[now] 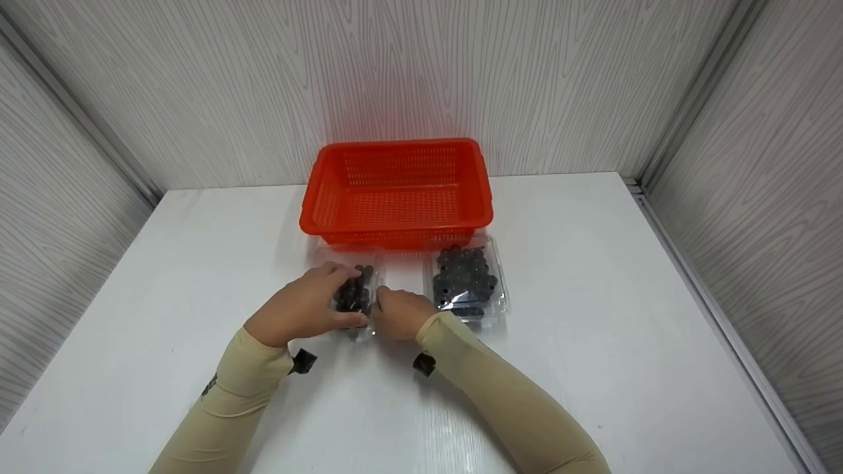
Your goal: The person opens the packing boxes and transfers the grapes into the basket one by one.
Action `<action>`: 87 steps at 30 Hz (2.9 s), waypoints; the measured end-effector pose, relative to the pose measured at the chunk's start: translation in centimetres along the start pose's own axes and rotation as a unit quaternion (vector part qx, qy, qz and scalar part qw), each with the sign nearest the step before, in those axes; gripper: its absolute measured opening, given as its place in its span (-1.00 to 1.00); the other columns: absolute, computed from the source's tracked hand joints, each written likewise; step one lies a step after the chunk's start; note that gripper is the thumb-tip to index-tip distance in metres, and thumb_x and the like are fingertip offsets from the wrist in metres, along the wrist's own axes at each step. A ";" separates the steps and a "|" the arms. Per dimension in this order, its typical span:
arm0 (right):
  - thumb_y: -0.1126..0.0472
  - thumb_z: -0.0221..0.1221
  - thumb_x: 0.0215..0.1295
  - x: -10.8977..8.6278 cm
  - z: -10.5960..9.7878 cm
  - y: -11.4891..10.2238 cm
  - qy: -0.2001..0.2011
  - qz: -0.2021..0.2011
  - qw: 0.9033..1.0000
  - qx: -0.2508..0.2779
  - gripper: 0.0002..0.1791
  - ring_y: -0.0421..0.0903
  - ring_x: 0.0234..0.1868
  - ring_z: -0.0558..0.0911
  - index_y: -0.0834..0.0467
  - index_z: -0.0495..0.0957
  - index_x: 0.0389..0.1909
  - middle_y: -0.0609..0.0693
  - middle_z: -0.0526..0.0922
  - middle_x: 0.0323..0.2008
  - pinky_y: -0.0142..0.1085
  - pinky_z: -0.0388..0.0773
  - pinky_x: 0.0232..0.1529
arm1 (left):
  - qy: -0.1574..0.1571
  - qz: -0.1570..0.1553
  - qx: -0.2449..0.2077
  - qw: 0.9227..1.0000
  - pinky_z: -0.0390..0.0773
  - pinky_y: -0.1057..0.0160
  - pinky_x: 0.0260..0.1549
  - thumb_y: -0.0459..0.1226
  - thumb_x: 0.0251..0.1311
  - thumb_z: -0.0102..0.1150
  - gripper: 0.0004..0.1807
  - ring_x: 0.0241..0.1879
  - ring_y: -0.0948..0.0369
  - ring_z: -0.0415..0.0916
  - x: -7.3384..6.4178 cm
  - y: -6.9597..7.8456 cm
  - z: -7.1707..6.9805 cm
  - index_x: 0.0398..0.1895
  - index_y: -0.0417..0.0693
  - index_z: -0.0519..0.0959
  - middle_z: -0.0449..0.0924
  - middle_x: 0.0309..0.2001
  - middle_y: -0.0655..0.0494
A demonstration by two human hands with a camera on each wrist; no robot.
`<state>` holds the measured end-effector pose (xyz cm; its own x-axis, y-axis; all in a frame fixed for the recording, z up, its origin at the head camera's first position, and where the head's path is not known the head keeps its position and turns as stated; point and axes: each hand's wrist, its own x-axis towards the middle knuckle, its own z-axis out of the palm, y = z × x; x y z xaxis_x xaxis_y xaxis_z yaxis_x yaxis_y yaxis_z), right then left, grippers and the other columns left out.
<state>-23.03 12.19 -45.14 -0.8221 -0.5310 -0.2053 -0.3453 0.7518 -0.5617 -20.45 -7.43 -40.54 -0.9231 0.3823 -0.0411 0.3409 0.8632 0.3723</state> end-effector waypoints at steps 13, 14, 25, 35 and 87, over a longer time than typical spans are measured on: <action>0.15 -0.10 0.60 -0.1 0.2 0.0 0.005 -0.014 1.000 -0.008 -0.80 -0.07 -0.47 0.39 0.15 0.38 -0.25 -0.05 0.35 -0.53 -0.18 0.36 -0.37 | 0.005 0.006 0.022 1.000 0.58 -0.21 0.07 0.12 0.16 0.33 -0.20 0.21 -0.07 0.48 -0.3 -0.1 0.3 0.46 0.04 0.47 0.44 0.37 -0.10; 0.15 -0.10 0.60 -0.1 0.2 0.0 0.006 -0.015 1.000 -0.008 -0.80 -0.07 -0.47 0.39 0.15 0.38 -0.25 -0.05 0.35 -0.53 -0.17 0.36 -0.37 | 0.007 0.007 0.023 1.000 0.57 -0.23 0.07 0.13 0.16 0.33 -0.20 0.22 -0.08 0.48 -0.3 -0.1 0.3 0.45 0.04 0.47 0.44 0.37 -0.10; 0.12 -0.09 0.63 -0.1 -0.1 -0.1 0.001 -0.002 1.000 0.000 -0.79 -0.07 -0.45 0.39 0.14 0.38 -0.21 -0.04 0.34 -0.50 -0.18 0.36 -0.36 | 0.014 -0.019 0.005 1.000 0.57 -0.06 0.16 0.17 0.16 0.40 -0.10 0.18 -0.09 0.49 -0.1 0.4 0.1 0.47 -0.10 0.41 0.43 0.36 -0.11; 0.11 -0.10 0.63 0.0 0.1 0.0 -0.003 -0.003 1.000 -0.003 -0.79 -0.05 -0.38 0.41 0.14 0.37 -0.19 -0.03 0.33 -0.47 -0.14 0.39 -0.25 | 0.010 -0.022 0.011 1.000 0.59 -0.10 0.10 0.17 0.20 0.31 -0.12 0.14 -0.08 0.46 -0.3 0.4 -0.4 0.48 -0.10 0.37 0.43 0.32 -0.14; 0.24 -0.01 0.50 -0.9 -0.3 -0.9 0.024 0.012 0.999 -0.035 -0.78 -0.13 -0.54 0.29 0.15 0.38 -0.41 -0.08 0.27 -0.61 -0.24 0.29 -0.44 | 0.084 -0.097 0.003 0.992 0.57 -0.14 0.13 0.07 0.37 0.22 -0.40 0.12 -0.14 0.60 -6.7 -2.4 -7.8 0.28 -0.16 0.54 0.47 0.36 -0.21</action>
<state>-22.13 12.13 -44.25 -0.8507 -0.4944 -0.1787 -0.3550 0.7909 -0.4985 -16.49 -14.63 -33.88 -0.9878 0.1496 0.0443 0.1554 0.9174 0.3663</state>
